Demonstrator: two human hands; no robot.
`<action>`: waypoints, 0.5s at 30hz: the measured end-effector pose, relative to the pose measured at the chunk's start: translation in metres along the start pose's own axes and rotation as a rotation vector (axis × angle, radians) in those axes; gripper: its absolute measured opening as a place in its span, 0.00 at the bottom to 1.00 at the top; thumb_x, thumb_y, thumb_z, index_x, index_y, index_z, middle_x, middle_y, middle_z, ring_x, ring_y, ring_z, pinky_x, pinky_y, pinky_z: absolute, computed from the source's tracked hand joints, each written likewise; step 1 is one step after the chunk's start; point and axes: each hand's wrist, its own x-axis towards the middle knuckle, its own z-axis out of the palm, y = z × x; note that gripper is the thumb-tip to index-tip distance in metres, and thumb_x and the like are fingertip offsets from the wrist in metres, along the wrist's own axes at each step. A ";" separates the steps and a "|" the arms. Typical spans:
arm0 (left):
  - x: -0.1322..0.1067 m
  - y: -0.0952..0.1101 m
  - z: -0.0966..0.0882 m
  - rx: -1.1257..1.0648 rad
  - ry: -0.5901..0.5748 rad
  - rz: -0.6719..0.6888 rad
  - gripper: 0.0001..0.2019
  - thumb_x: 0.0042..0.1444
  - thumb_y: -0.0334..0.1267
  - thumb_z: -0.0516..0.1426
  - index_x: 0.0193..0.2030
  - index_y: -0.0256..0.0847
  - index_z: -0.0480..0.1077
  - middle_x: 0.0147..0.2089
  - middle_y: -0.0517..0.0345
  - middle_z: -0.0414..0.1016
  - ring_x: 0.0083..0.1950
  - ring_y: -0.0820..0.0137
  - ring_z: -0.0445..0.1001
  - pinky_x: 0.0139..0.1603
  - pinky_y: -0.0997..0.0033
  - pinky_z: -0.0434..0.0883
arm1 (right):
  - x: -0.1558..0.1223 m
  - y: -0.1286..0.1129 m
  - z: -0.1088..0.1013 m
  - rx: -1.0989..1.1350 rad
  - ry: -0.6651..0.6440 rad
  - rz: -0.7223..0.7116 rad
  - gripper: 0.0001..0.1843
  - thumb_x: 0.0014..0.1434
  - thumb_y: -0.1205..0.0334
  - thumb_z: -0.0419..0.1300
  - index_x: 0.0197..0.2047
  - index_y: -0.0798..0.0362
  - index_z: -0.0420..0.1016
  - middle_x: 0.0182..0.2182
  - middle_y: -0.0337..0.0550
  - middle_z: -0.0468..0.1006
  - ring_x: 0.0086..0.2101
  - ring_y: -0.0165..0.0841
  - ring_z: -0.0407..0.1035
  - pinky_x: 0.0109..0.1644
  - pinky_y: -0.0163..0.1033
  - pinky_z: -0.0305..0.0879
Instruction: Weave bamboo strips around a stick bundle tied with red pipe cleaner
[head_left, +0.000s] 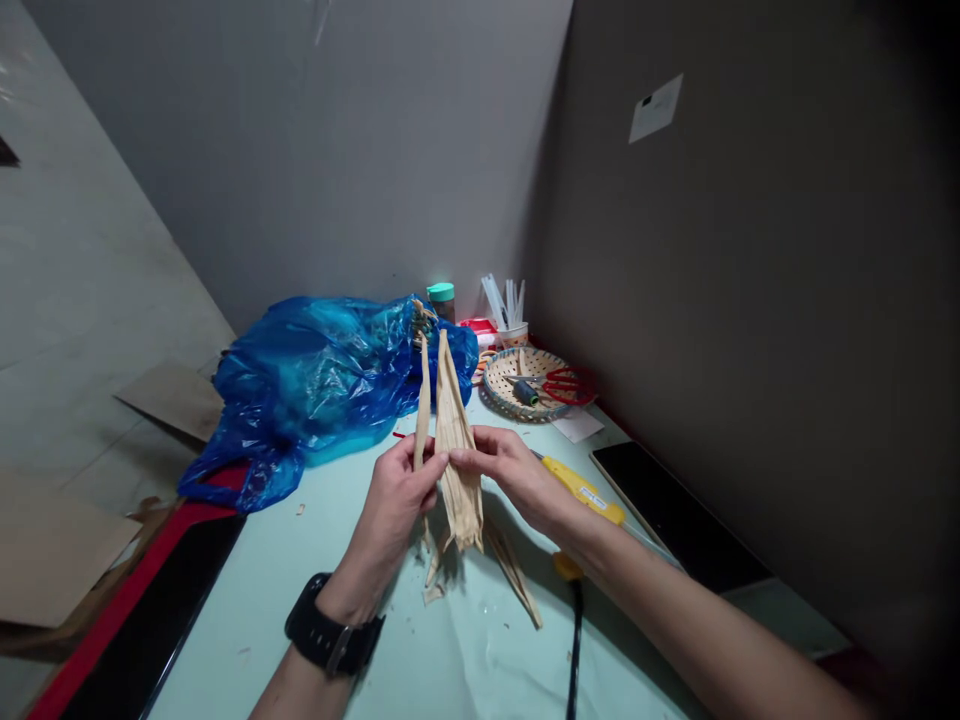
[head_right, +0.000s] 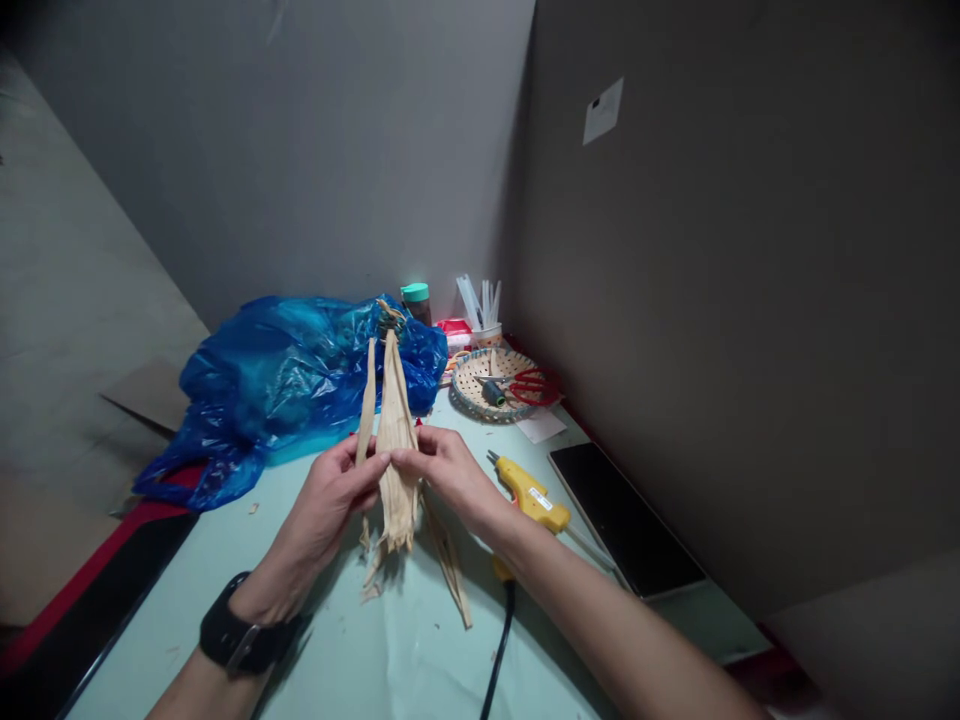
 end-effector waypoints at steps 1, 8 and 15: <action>0.000 0.001 0.000 0.006 -0.003 0.004 0.13 0.49 0.42 0.62 0.36 0.35 0.66 0.24 0.68 0.56 0.20 0.83 0.50 0.18 0.81 0.49 | 0.000 0.000 0.000 -0.003 0.002 -0.002 0.17 0.52 0.57 0.63 0.42 0.59 0.77 0.34 0.44 0.78 0.34 0.33 0.70 0.42 0.38 0.64; 0.001 0.004 -0.001 0.113 0.020 0.016 0.11 0.47 0.41 0.62 0.31 0.36 0.67 0.21 0.69 0.56 0.18 0.81 0.51 0.17 0.79 0.50 | 0.001 0.009 0.000 -0.125 -0.001 -0.040 0.14 0.55 0.59 0.60 0.42 0.58 0.77 0.35 0.44 0.77 0.36 0.35 0.69 0.42 0.38 0.64; 0.003 0.000 0.000 0.226 0.091 0.106 0.09 0.46 0.39 0.61 0.30 0.37 0.68 0.21 0.66 0.61 0.20 0.78 0.55 0.19 0.78 0.53 | 0.002 0.020 -0.005 -0.520 0.156 -0.146 0.12 0.57 0.57 0.57 0.36 0.58 0.74 0.30 0.42 0.74 0.31 0.32 0.64 0.36 0.35 0.60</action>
